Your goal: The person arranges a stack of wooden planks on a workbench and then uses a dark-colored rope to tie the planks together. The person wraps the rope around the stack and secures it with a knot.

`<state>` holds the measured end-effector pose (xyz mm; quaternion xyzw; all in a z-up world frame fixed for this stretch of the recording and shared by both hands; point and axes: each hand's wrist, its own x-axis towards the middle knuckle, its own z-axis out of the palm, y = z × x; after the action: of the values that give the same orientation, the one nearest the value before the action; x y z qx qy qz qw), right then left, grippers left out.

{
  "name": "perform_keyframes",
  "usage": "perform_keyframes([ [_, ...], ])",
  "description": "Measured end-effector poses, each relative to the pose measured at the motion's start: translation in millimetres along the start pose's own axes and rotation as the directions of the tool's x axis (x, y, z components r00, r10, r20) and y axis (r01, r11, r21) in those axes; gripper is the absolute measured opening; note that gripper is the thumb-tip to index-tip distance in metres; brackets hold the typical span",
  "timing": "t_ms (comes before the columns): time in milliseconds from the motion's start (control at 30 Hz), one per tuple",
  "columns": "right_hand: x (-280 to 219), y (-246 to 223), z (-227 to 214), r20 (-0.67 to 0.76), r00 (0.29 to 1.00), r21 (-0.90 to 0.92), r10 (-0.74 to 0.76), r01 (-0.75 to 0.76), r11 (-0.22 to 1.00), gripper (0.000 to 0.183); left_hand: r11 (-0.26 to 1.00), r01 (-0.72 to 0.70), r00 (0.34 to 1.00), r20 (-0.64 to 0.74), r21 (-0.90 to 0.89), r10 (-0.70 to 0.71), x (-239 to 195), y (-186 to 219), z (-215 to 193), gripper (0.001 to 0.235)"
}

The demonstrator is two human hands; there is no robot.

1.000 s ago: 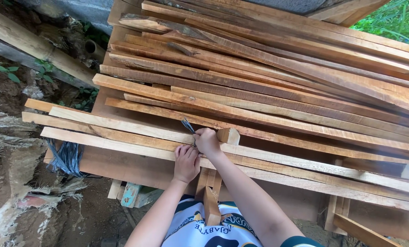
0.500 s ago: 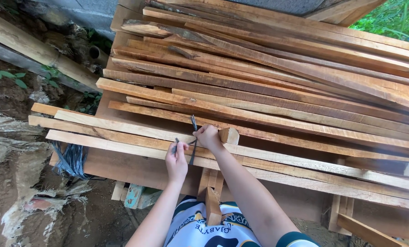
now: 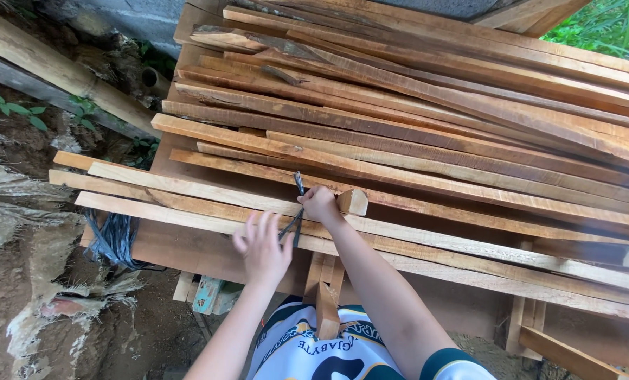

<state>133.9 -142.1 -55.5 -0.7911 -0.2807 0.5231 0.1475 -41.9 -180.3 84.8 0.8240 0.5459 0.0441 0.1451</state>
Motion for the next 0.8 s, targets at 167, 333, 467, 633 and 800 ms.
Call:
perform_keyframes([
  [167,8,4,2,-0.016,1.0,-0.008,-0.001,0.001,1.0,0.018,0.998,-0.035,0.972,0.234,0.044,0.023,35,-36,89,0.028],
  [333,33,18,20,-0.017,1.0,-0.014,-0.02,0.019,1.0,0.023,0.999,-0.017,0.955,0.298,0.029,0.007,58,-21,53,0.013],
  [467,33,17,18,-0.051,0.999,0.006,-0.02,0.02,1.0,0.022,0.99,0.125,0.858,0.507,-0.06,-0.078,64,-17,59,0.022],
  [633,21,11,16,-0.07,0.997,0.032,-0.026,0.028,0.999,0.025,0.986,0.122,0.888,0.457,-0.112,-0.059,63,-15,47,0.024],
  [800,23,12,16,-0.055,0.998,0.0,-0.031,0.031,1.0,0.025,0.985,-0.053,0.913,0.391,-0.163,0.114,70,-14,13,0.011],
])
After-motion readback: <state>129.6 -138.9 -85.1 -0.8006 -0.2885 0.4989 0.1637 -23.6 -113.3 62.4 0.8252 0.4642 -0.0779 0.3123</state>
